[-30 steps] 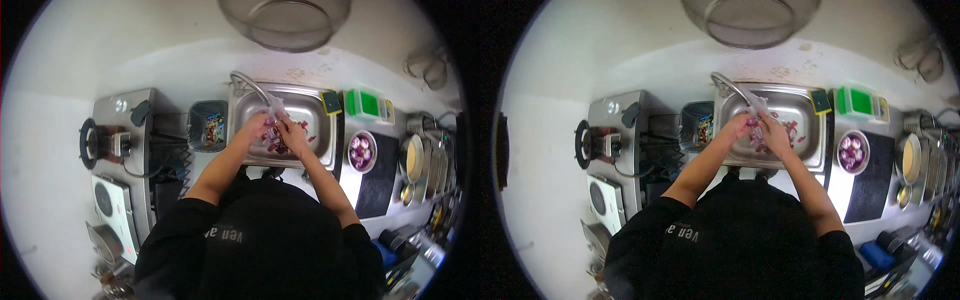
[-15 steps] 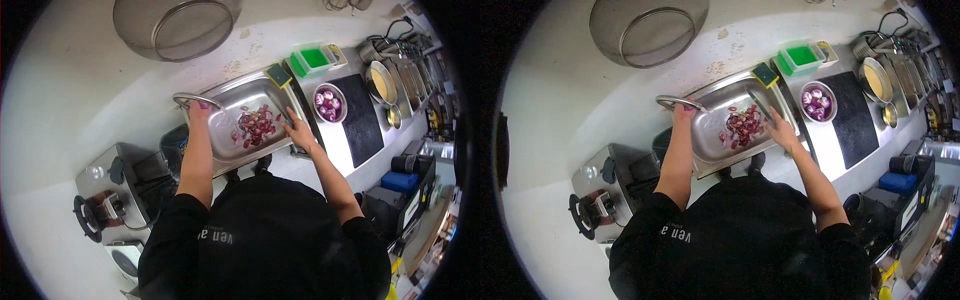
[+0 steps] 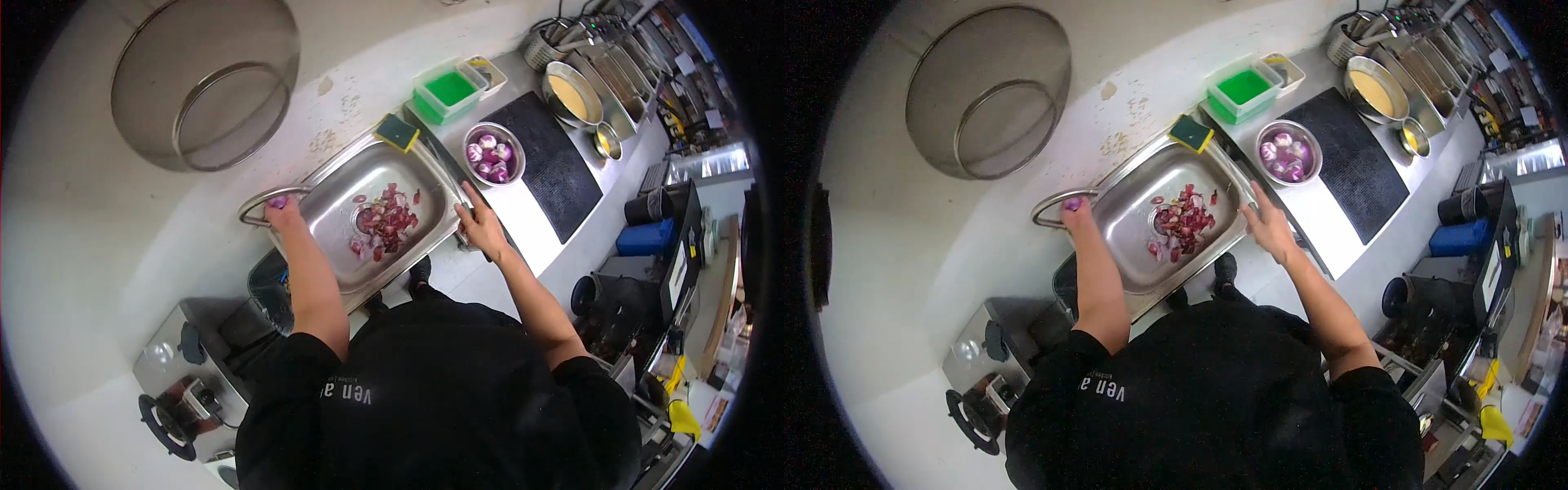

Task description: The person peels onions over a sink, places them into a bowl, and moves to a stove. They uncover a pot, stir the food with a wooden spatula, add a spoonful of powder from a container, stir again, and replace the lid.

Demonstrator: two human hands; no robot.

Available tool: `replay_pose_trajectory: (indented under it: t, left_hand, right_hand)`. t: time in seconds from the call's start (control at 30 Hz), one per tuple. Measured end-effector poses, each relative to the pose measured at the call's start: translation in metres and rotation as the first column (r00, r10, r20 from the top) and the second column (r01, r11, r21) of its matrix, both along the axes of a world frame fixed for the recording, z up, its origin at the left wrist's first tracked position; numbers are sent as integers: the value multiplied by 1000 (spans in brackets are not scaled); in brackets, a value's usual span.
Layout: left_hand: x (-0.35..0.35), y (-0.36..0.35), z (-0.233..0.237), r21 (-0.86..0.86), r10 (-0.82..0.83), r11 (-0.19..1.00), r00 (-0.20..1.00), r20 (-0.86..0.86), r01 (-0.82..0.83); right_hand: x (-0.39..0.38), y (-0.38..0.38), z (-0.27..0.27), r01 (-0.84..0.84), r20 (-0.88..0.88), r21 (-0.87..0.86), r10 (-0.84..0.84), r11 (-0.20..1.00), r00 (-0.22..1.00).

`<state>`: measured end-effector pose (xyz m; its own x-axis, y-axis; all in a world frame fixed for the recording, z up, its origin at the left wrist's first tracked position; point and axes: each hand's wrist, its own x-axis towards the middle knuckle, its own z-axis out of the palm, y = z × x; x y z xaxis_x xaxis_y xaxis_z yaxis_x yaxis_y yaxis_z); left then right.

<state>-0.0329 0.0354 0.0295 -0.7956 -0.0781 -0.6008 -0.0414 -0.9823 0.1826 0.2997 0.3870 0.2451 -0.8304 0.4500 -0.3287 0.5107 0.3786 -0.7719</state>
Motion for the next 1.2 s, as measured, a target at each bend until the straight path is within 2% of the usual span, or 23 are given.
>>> replay_pose_trajectory:
  t: [0.03,0.1,0.17,0.27,0.3,0.33,0.43,0.47,0.5,0.53,0.57,0.6,0.63,0.67,0.73,0.77,0.83,0.87,0.93,0.97,1.07,1.13,1.2]
  left_hand:
    - [-3,-8,-4,38,20,999,999,-45,-18]
    - [2,-4,2,77,19,997,995,-97,-12]
    - [9,6,23,-346,-14,938,1000,-6,11]
    - [-16,-1,7,-375,-73,923,996,59,90]
    - [18,34,67,-427,-93,895,990,105,129]
    - [34,67,62,-428,-107,893,989,104,142]
    - [65,141,27,-757,-387,582,920,63,296]
    - [83,172,20,-841,-474,441,877,78,314]
    - [123,230,61,-918,-504,243,849,157,314]
    - [162,274,108,-939,-683,165,722,113,303]
    - [175,304,115,-998,-799,44,602,-4,52]
    - [182,331,111,-997,-893,63,444,-73,-36]
    - [183,357,106,-960,-933,100,310,-182,-263]
    - [191,374,138,-918,-966,27,226,-125,-395]
    - [187,401,137,-688,-991,-8,98,-93,-725]
    - [188,409,137,-689,-992,-9,93,-84,-725]
    - [193,423,152,-601,-983,-167,175,46,-781]
    - [193,429,148,-602,-982,-176,181,53,-779]
    - [189,439,135,-677,-962,-266,146,230,-687]
    - [188,443,128,-678,-964,-264,179,194,-686]
    - [174,449,118,-723,-961,-277,184,207,-632]
    - [159,438,117,-760,-955,-298,180,237,-577]
    - [145,415,119,-934,-983,38,153,-99,-356]
  right_hand:
    - [4,8,-2,17,-4,-2,-17,1000,1000]
    - [19,32,-7,156,-62,144,-149,977,987]
    - [31,58,-7,323,-106,134,-311,937,945]
    - [43,110,-20,452,-69,183,-447,873,892]
    - [43,119,-11,488,-68,163,-483,858,873]
    - [44,134,-12,489,-27,104,-489,866,872]
    - [34,167,-31,509,14,119,-514,853,858]
    - [27,172,-36,487,-21,217,-494,846,869]
    - [24,177,-44,463,-48,313,-473,829,880]
    - [20,188,-64,446,-134,390,-429,806,893]
    - [16,195,-74,434,-132,407,-419,804,899]
    - [12,198,-80,422,-131,424,-407,801,904]
    - [8,200,-80,424,-122,425,-413,800,902]
    - [3,200,-76,427,-121,405,-415,809,902]
    - [-3,200,-72,434,-117,376,-423,819,899]
    - [-4,201,-71,425,-90,325,-420,845,903]
    - [-4,202,-73,419,-73,277,-416,865,906]
    - [-4,202,-76,413,-68,272,-411,869,909]
    - [-4,199,-82,431,-106,233,-418,872,902]
    - [-5,198,-85,412,-101,225,-400,883,911]
    - [-5,198,-109,474,-249,102,-439,875,863]
    - [-7,196,-103,452,-150,143,-432,881,889]
    - [-8,201,-127,463,-229,144,-425,875,875]
